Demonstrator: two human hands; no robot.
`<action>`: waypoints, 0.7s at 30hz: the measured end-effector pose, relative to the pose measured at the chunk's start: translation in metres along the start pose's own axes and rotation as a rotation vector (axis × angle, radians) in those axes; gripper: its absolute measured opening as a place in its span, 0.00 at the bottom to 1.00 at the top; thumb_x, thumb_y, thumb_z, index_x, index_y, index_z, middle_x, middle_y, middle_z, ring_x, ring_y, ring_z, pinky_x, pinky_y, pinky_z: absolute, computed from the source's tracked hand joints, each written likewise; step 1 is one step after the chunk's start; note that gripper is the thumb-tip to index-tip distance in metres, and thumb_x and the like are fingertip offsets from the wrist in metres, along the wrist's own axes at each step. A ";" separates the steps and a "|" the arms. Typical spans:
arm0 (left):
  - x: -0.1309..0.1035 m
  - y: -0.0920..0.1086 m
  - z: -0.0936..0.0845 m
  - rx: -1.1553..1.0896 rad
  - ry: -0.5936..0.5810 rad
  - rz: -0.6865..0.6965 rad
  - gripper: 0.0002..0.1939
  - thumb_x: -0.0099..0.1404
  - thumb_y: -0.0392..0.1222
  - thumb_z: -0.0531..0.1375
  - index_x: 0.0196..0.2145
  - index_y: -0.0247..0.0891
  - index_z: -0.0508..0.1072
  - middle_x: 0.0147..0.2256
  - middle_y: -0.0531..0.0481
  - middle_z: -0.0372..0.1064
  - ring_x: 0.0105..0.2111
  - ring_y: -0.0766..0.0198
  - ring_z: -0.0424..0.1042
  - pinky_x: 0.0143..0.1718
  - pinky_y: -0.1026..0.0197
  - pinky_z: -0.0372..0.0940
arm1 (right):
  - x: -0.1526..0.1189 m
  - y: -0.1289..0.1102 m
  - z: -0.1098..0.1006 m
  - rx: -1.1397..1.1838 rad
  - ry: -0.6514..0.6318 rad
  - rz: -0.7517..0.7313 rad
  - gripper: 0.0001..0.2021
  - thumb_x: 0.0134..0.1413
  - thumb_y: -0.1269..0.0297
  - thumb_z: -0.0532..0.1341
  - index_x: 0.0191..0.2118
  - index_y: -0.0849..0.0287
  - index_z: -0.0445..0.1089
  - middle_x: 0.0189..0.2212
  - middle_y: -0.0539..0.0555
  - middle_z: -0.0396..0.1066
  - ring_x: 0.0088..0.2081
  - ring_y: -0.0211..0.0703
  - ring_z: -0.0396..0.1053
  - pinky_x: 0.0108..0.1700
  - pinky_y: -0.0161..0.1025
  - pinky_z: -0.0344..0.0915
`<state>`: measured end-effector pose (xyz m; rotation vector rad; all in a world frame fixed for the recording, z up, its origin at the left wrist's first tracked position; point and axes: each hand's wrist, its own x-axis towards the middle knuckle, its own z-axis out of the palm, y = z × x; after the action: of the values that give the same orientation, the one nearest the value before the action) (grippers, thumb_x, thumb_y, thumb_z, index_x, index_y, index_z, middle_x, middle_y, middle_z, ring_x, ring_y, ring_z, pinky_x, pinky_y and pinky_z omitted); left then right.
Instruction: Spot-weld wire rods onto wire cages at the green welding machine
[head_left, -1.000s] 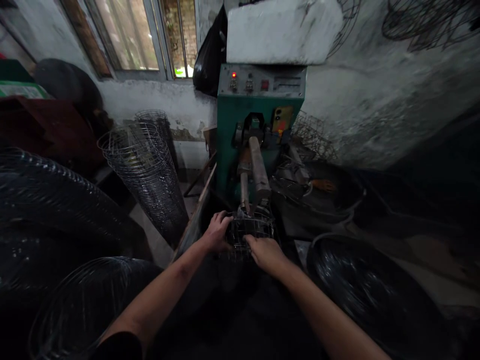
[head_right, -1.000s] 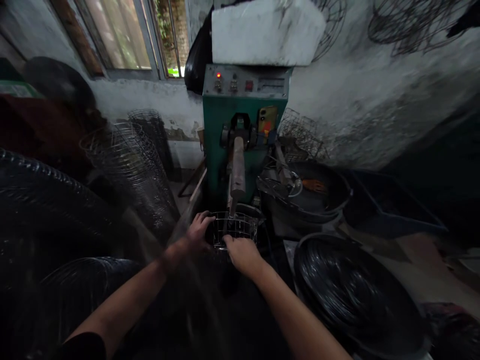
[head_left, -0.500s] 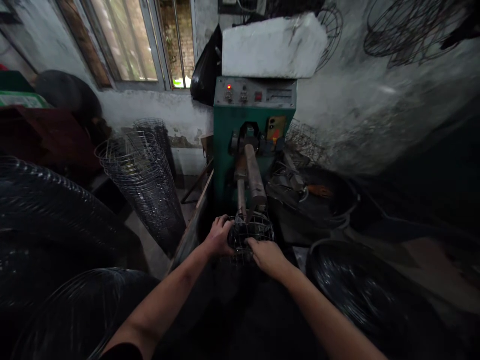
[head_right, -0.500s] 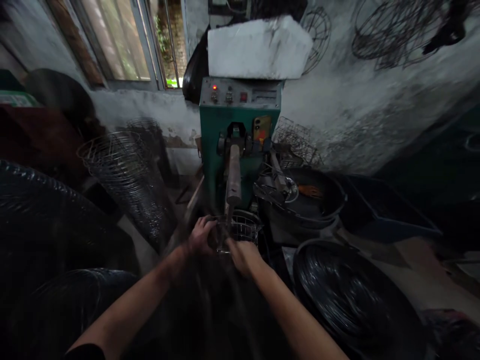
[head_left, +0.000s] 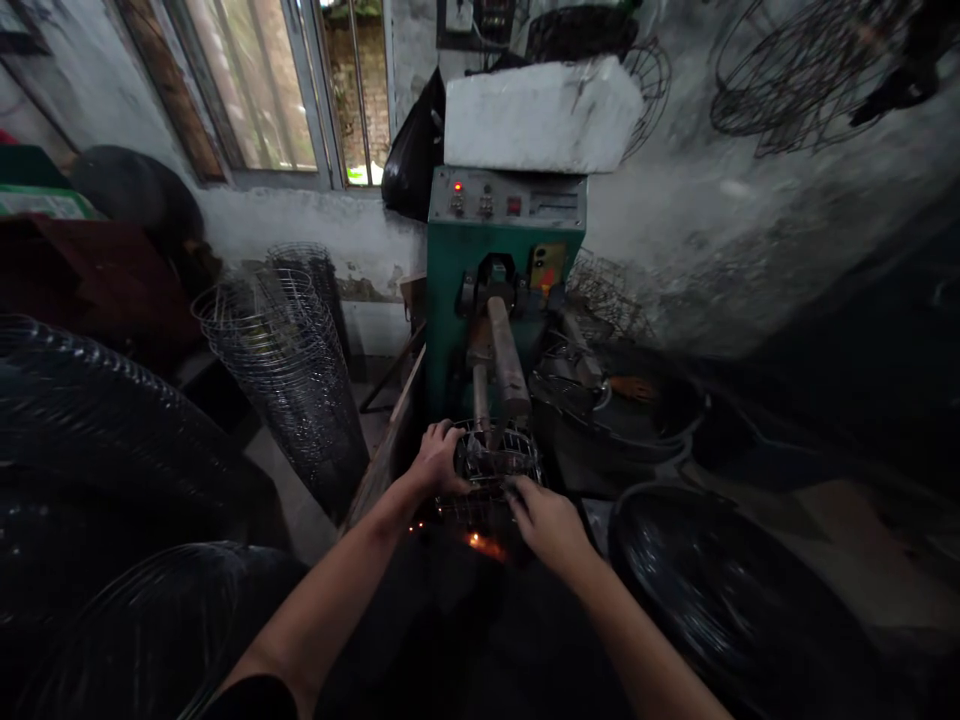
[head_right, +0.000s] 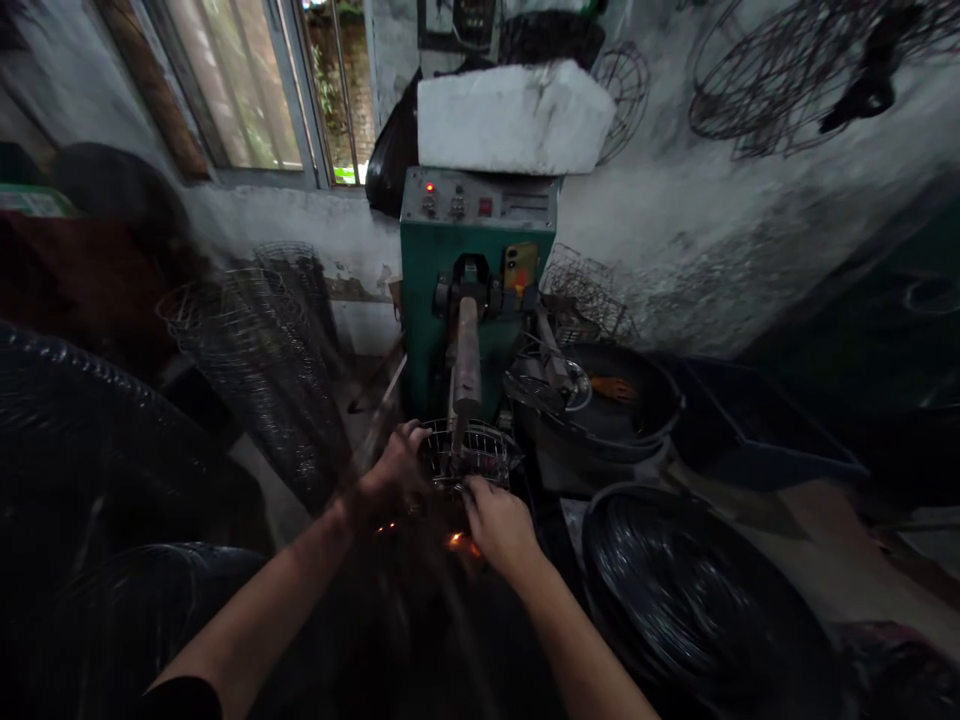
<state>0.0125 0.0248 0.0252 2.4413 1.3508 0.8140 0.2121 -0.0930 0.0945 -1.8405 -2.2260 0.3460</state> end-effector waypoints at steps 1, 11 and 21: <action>0.001 -0.001 0.001 0.002 0.002 0.004 0.54 0.31 0.59 0.75 0.55 0.34 0.66 0.55 0.33 0.60 0.56 0.37 0.60 0.57 0.40 0.60 | -0.003 0.003 0.003 0.056 0.024 0.004 0.15 0.64 0.67 0.50 0.50 0.60 0.69 0.46 0.60 0.76 0.46 0.51 0.75 0.46 0.40 0.66; 0.016 -0.008 -0.003 -0.006 0.044 -0.042 0.49 0.33 0.57 0.74 0.53 0.37 0.66 0.54 0.37 0.61 0.55 0.40 0.60 0.57 0.41 0.61 | -0.023 0.022 0.019 0.956 -0.047 0.149 0.26 0.54 0.40 0.55 0.42 0.59 0.71 0.35 0.58 0.76 0.34 0.47 0.73 0.36 0.41 0.67; 0.025 -0.010 -0.005 0.001 0.111 -0.069 0.45 0.38 0.58 0.74 0.51 0.37 0.66 0.51 0.38 0.63 0.52 0.42 0.63 0.55 0.42 0.62 | -0.036 0.016 0.028 1.284 -0.174 0.309 0.18 0.41 0.52 0.67 0.35 0.58 0.68 0.25 0.50 0.73 0.24 0.36 0.62 0.26 0.33 0.57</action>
<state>0.0131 0.0508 0.0338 2.3674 1.4649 0.9447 0.2239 -0.1264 0.0617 -1.3344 -1.1361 1.5594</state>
